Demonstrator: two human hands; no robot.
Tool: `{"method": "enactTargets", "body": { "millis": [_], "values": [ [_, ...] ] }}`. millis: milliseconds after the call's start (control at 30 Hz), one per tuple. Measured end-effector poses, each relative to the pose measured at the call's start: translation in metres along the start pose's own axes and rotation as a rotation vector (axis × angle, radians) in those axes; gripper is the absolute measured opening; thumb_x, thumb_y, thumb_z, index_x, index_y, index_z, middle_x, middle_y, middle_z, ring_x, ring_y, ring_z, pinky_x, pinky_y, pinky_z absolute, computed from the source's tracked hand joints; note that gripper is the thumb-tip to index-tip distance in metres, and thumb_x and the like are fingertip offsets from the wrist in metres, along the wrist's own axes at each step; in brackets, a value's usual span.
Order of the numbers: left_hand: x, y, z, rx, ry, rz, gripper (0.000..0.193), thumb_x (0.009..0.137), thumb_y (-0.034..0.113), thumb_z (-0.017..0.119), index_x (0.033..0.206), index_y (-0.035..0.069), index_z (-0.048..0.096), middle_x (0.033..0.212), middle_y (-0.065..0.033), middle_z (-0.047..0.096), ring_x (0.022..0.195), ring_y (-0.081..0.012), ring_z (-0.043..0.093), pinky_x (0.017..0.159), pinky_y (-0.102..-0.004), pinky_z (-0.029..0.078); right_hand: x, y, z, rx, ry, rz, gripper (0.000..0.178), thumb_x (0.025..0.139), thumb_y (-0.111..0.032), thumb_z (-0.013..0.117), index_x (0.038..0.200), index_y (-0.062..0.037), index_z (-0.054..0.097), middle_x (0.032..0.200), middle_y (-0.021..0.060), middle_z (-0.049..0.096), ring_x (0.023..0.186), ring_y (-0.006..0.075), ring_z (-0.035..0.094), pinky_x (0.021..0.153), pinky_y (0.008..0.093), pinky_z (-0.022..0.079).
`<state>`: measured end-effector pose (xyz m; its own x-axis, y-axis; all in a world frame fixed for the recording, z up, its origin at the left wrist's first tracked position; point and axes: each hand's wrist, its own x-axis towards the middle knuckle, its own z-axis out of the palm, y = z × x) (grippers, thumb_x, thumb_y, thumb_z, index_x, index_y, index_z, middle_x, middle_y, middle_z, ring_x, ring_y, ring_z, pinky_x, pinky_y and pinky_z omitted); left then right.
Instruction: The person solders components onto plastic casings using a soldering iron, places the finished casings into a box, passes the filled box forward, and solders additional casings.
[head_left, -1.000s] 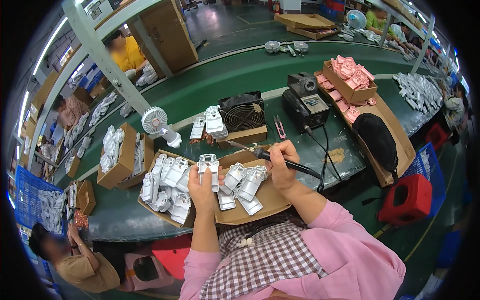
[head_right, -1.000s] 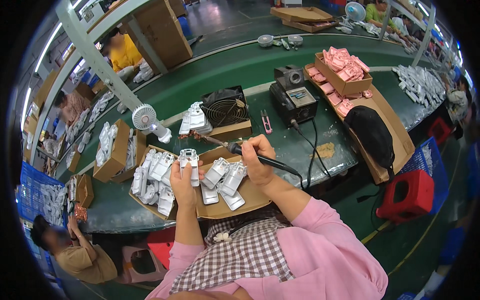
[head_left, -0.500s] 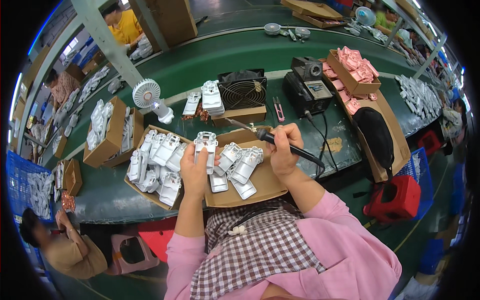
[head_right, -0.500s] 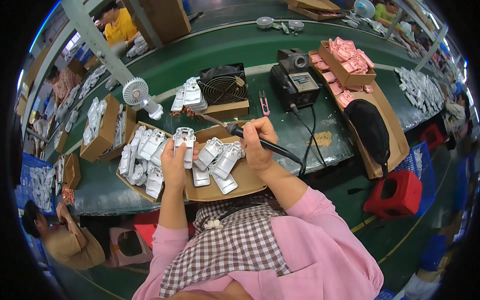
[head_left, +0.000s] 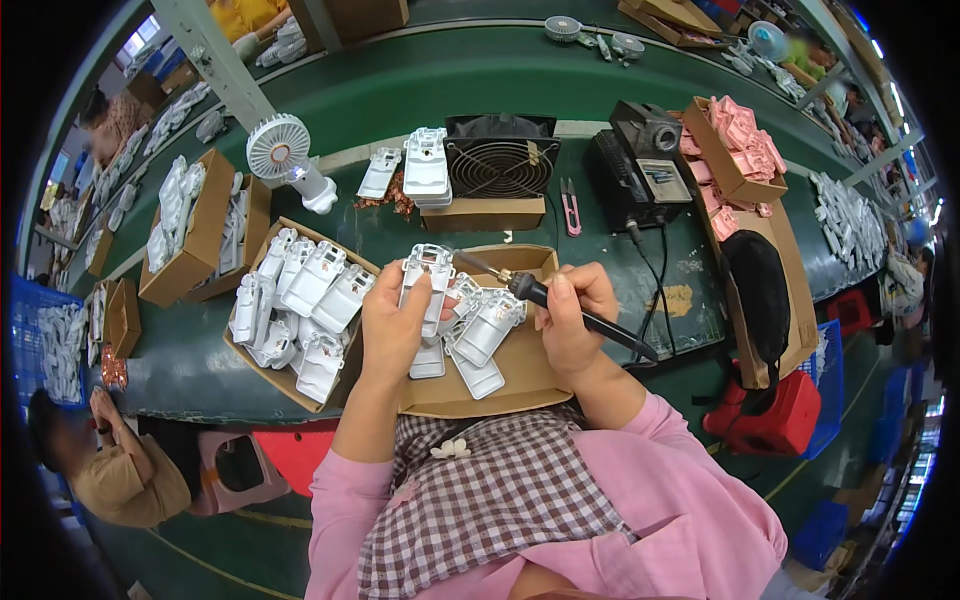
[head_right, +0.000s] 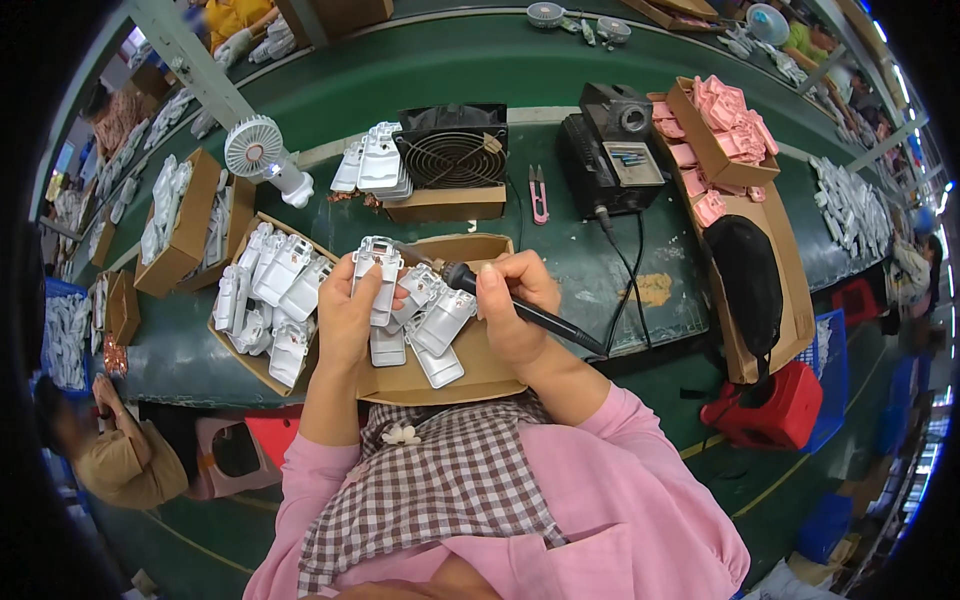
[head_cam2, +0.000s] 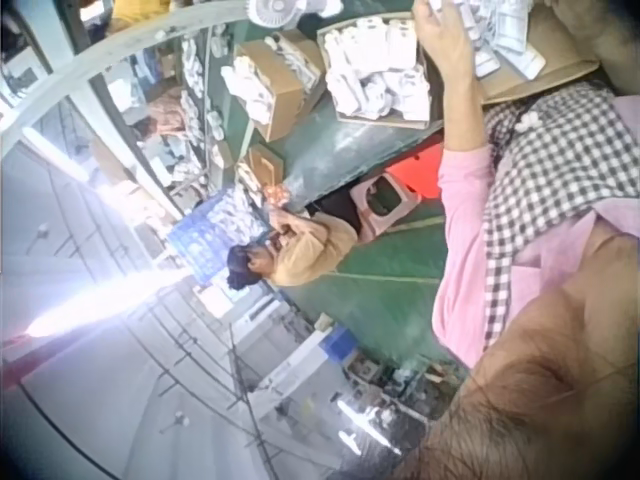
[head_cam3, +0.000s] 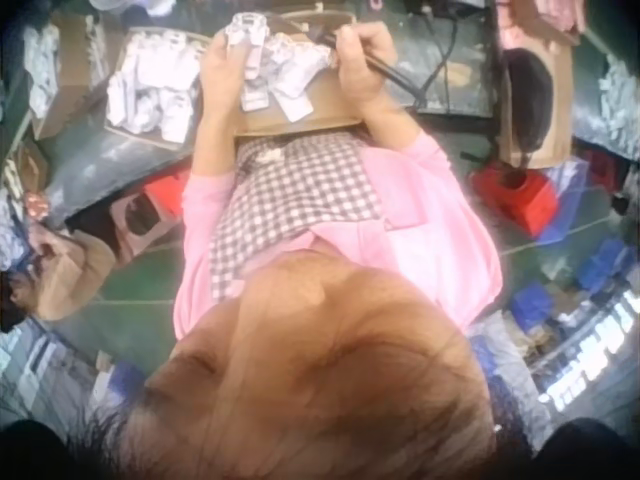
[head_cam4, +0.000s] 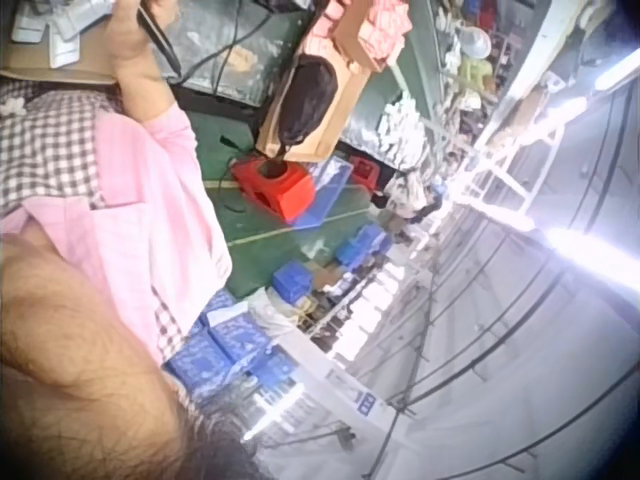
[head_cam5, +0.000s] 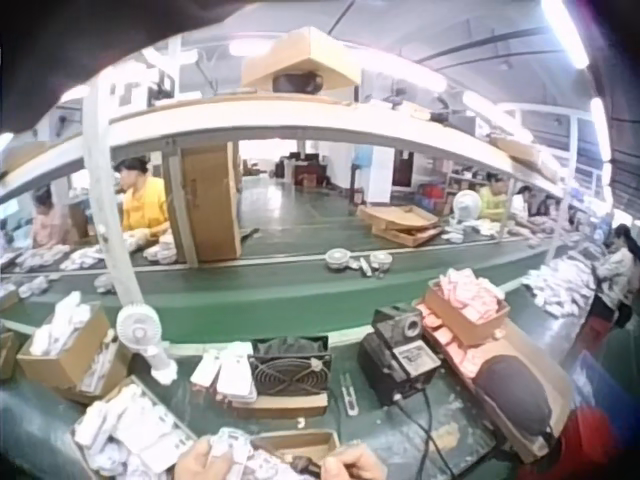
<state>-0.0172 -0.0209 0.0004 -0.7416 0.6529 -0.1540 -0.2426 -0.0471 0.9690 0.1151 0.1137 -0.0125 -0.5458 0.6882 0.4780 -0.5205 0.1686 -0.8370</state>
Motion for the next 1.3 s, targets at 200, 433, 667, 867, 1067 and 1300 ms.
{"method": "enactTargets", "body": {
  "millis": [200,433,667,867,1067,1300],
  "values": [
    [0.0003,0.0023,0.0031,0.012,0.032,-0.007,0.017,0.092,0.009,0.049,0.104,-0.001,0.055,0.09,-0.0113,0.066,0.068,-0.0114,0.063,0.059,-0.0217,0.052,0.0073,-0.0036,0.0042,-0.012,-0.039,0.111,0.015,0.089,-0.008,0.056,0.079,-0.0038,0.046,0.062,0.0005,0.051,0.052,0.0037,0.042,0.048,0.02,0.035],
    [0.0005,0.0041,0.001,-0.003,0.036,-0.017,0.017,0.093,0.009,0.048,0.105,-0.001,0.055,0.089,-0.0098,0.066,0.068,-0.011,0.063,0.057,-0.0214,0.051,0.0085,-0.0032,0.0056,-0.136,-0.087,0.12,0.016,0.088,-0.006,0.057,0.078,-0.0026,0.046,0.062,0.0004,0.052,0.053,0.0035,0.043,0.047,0.0206,0.034],
    [0.0002,0.0013,-0.0005,-0.011,0.043,0.008,0.017,0.093,0.008,0.046,0.106,-0.001,0.054,0.09,-0.0088,0.064,0.069,-0.0108,0.063,0.058,-0.0213,0.051,0.0081,0.0026,0.0035,-0.173,-0.086,0.115,0.016,0.087,-0.005,0.058,0.076,-0.0019,0.048,0.063,0.0001,0.053,0.053,0.003,0.043,0.047,0.02,0.035],
    [0.0013,0.0001,-0.0007,-0.023,0.042,0.015,0.017,0.093,0.008,0.046,0.105,-0.001,0.053,0.09,-0.0083,0.064,0.068,-0.0111,0.063,0.058,-0.0212,0.052,0.0097,0.0021,0.0062,-0.17,-0.093,0.127,0.016,0.086,-0.006,0.059,0.075,-0.0016,0.049,0.062,-0.0011,0.053,0.053,0.0018,0.042,0.047,0.0198,0.035],
    [0.0006,0.0009,0.0,-0.028,0.04,0.018,0.017,0.092,0.007,0.046,0.105,-0.001,0.053,0.091,-0.0081,0.064,0.068,-0.0113,0.063,0.058,-0.0212,0.052,0.0097,0.0034,0.006,-0.141,-0.09,0.153,0.016,0.087,-0.007,0.059,0.074,-0.0017,0.05,0.063,-0.0019,0.053,0.053,0.0011,0.042,0.047,0.0189,0.035],
    [-0.0003,-0.0001,-0.001,-0.04,0.036,0.025,0.017,0.092,0.008,0.047,0.106,-0.001,0.053,0.091,-0.0078,0.064,0.069,-0.0112,0.064,0.058,-0.0214,0.052,0.0097,0.0044,0.006,-0.131,-0.073,0.171,0.016,0.087,-0.006,0.059,0.074,-0.0019,0.049,0.062,-0.0022,0.053,0.053,0.0007,0.043,0.046,0.0184,0.035]
  ]
}}
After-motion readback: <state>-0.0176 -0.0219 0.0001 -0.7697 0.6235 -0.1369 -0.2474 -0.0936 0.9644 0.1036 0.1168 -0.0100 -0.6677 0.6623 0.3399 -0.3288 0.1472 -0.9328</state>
